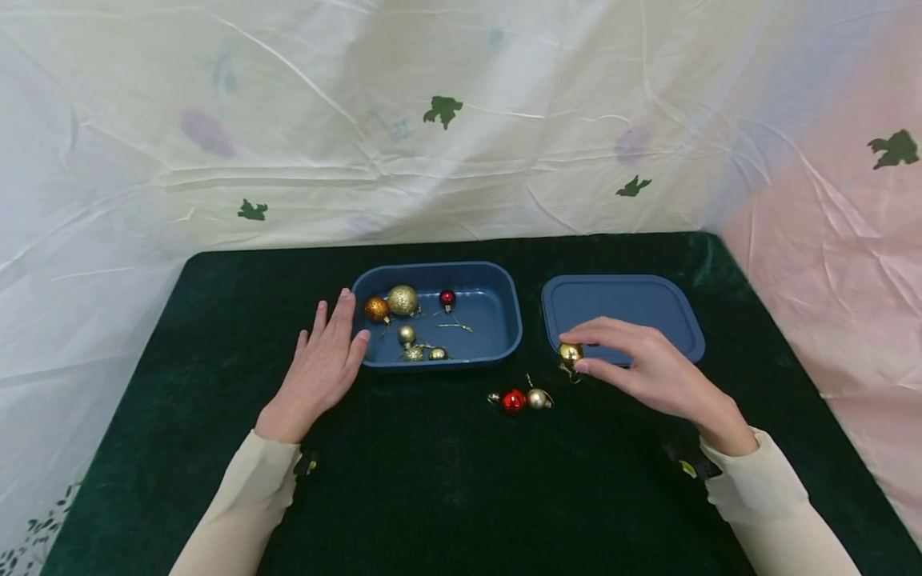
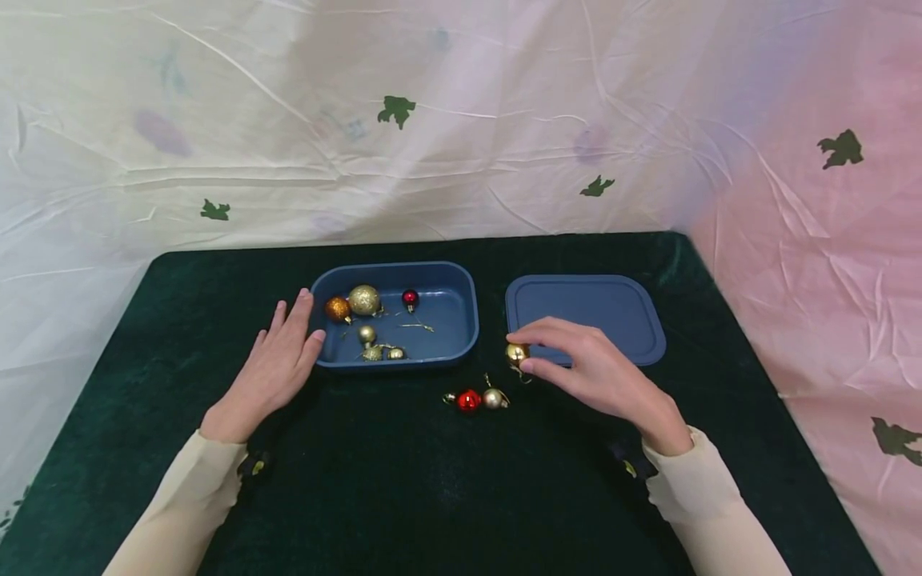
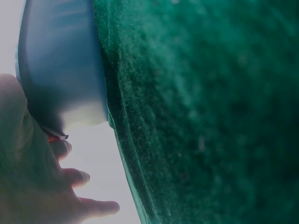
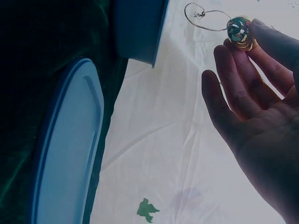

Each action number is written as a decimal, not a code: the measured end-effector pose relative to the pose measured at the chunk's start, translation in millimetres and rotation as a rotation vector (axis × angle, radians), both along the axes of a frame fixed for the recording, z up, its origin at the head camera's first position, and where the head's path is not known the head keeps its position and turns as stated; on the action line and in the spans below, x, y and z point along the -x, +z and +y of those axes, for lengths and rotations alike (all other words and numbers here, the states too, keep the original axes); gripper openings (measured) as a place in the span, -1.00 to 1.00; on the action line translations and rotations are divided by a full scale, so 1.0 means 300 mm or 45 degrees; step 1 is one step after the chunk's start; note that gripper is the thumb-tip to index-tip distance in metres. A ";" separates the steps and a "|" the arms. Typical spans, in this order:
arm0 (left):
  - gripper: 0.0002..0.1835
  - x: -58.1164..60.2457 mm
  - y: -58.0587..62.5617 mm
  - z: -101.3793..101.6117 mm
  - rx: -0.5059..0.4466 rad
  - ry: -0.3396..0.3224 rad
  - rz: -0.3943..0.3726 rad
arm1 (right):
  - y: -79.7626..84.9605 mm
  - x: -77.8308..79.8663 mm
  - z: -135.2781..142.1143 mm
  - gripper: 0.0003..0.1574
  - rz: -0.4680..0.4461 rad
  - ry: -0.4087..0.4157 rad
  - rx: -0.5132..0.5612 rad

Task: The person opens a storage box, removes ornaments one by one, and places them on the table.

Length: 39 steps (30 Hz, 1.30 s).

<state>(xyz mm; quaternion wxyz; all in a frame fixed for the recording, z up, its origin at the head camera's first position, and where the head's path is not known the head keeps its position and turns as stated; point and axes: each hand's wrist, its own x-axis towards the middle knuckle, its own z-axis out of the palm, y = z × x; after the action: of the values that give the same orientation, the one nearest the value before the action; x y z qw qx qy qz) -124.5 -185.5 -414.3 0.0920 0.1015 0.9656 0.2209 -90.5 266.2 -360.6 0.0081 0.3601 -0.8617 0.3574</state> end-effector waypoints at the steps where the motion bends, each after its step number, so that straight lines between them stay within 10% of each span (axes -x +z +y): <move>1: -0.22 0.000 0.000 -0.001 -0.001 -0.001 -0.001 | -0.004 -0.003 0.002 -0.45 -0.003 0.000 -0.001; 39: -0.22 0.005 -0.001 -0.002 0.004 -0.002 -0.004 | -0.172 0.011 0.000 -0.54 -0.328 0.016 -0.133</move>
<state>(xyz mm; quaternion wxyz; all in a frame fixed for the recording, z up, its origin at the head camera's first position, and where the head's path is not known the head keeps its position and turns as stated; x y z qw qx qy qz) -125.9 -186.0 -414.6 0.0937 0.1018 0.9658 0.2194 -93.8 266.1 -412.3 -0.1236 0.3166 -0.8708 0.3554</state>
